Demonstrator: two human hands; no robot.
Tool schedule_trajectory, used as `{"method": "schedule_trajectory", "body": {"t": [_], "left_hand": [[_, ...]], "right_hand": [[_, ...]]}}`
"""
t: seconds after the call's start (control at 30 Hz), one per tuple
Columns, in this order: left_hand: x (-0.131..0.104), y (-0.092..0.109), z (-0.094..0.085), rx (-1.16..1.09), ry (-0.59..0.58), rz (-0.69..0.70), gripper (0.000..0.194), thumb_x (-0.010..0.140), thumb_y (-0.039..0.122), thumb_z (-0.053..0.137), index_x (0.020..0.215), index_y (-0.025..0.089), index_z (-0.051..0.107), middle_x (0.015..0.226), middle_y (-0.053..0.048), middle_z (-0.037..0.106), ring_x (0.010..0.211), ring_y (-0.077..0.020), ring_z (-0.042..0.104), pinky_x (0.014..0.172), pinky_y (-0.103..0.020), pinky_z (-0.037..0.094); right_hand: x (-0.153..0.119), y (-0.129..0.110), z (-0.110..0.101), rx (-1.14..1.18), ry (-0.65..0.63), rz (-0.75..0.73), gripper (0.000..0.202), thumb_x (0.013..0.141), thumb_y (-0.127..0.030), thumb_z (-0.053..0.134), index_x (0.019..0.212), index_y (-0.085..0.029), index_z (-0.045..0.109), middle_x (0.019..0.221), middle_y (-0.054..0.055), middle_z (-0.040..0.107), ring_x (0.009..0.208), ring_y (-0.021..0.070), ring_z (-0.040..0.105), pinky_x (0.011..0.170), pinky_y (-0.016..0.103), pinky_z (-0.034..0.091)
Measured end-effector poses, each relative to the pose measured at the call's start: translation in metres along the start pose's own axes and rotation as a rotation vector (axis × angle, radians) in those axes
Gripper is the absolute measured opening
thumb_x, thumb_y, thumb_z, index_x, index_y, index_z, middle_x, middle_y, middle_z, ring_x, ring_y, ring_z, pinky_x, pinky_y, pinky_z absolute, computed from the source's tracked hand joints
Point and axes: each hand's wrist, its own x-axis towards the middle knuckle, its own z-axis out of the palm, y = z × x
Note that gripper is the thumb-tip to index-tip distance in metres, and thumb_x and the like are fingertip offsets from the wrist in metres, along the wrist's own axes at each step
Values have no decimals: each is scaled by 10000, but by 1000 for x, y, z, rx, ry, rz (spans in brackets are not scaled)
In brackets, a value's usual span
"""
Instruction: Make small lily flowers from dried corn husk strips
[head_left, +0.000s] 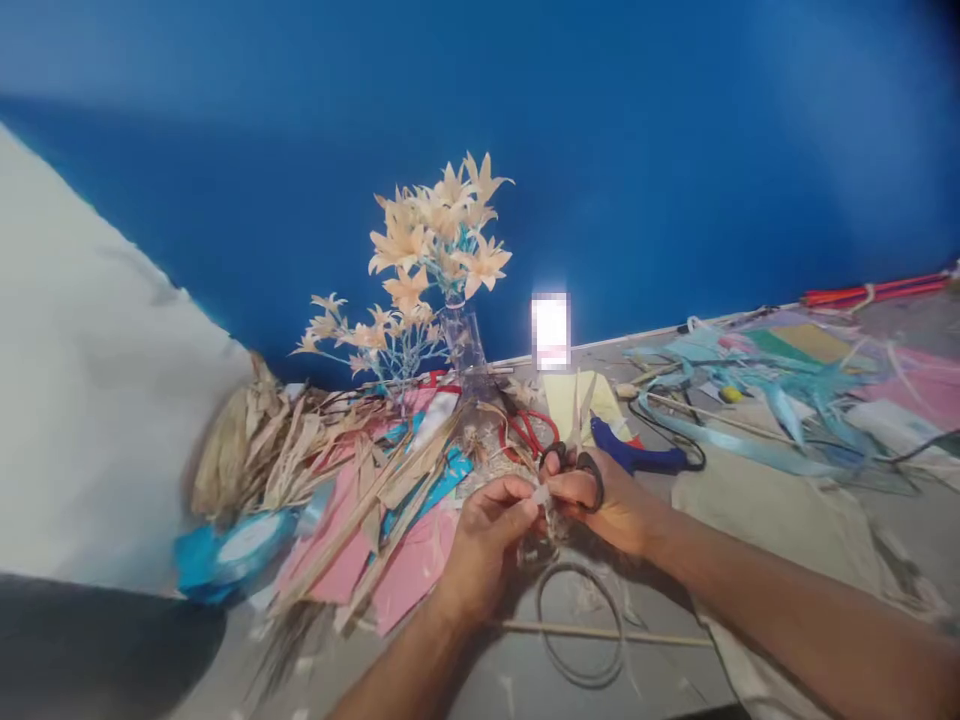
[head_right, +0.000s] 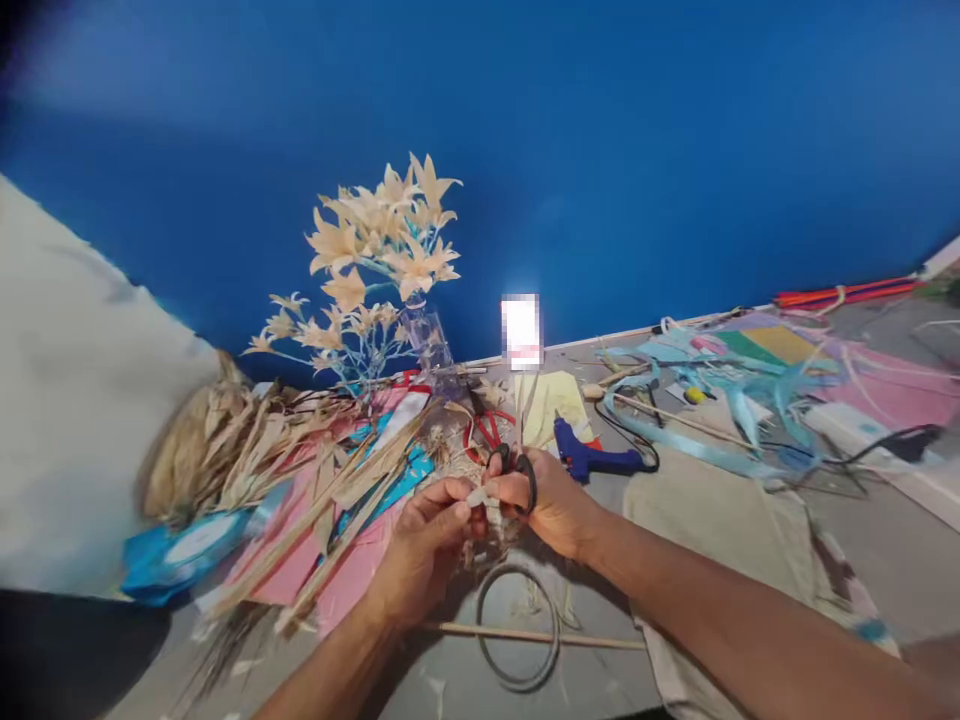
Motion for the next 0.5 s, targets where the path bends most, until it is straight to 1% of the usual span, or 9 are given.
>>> {"method": "schedule_trajectory", "body": {"t": [0.07, 0.13, 0.2, 0.27, 0.3, 0.33, 0.4, 0.5], "left_hand": [[1, 1, -1, 26, 24, 6, 222, 730, 316, 811, 705, 157, 659, 627, 3, 624, 596, -96, 543, 616, -216, 407], [2, 5, -1, 30, 61, -3, 234, 729, 321, 807, 694, 161, 640, 620, 11, 606, 589, -94, 541, 608, -215, 412], [8, 14, -2, 67, 100, -56, 269, 700, 345, 824, 698, 161, 626, 618, 20, 590, 569, -89, 534, 584, -212, 411], [22, 24, -1, 191, 108, -120, 312, 661, 374, 839, 704, 161, 616, 602, 26, 575, 535, -85, 520, 534, -206, 387], [33, 30, -1, 291, 98, -135, 326, 653, 394, 835, 707, 161, 612, 593, 29, 569, 515, -85, 510, 507, -205, 369], [47, 35, 0, 408, 79, -118, 331, 650, 405, 824, 696, 160, 607, 576, 30, 560, 499, -85, 500, 487, -204, 351], [82, 44, 2, 716, 33, -18, 330, 694, 457, 756, 691, 158, 615, 528, 31, 547, 450, -82, 457, 463, -213, 330], [138, 51, 5, 853, 27, 41, 290, 674, 406, 753, 644, 154, 611, 489, 37, 526, 421, -80, 430, 443, -215, 302]], "right_hand": [[1, -2, -1, -51, 33, -24, 286, 651, -328, 828, 752, -164, 617, 657, -26, 546, 542, 92, 444, 508, 236, 308], [4, -10, -6, -117, 97, -84, 284, 669, -365, 809, 782, -164, 644, 631, -31, 532, 527, 93, 418, 497, 239, 289], [7, -22, -13, -168, 179, -177, 257, 700, -380, 780, 759, -165, 653, 584, -44, 485, 511, 90, 377, 484, 240, 262], [11, -34, -22, -159, 253, -253, 252, 713, -387, 765, 710, -166, 644, 553, -57, 427, 504, 87, 335, 473, 238, 240], [14, -40, -26, -139, 285, -276, 259, 705, -387, 770, 694, -165, 638, 552, -61, 409, 505, 85, 317, 469, 235, 231], [15, -45, -30, -117, 310, -290, 268, 688, -386, 781, 681, -163, 632, 555, -64, 397, 508, 82, 301, 465, 231, 221], [18, -52, -36, -87, 344, -303, 287, 659, -387, 795, 662, -159, 620, 558, -66, 381, 512, 78, 282, 459, 225, 211], [19, -57, -39, -114, 345, -328, 291, 663, -401, 773, 654, -160, 609, 553, -67, 370, 511, 79, 285, 458, 223, 218]]}}
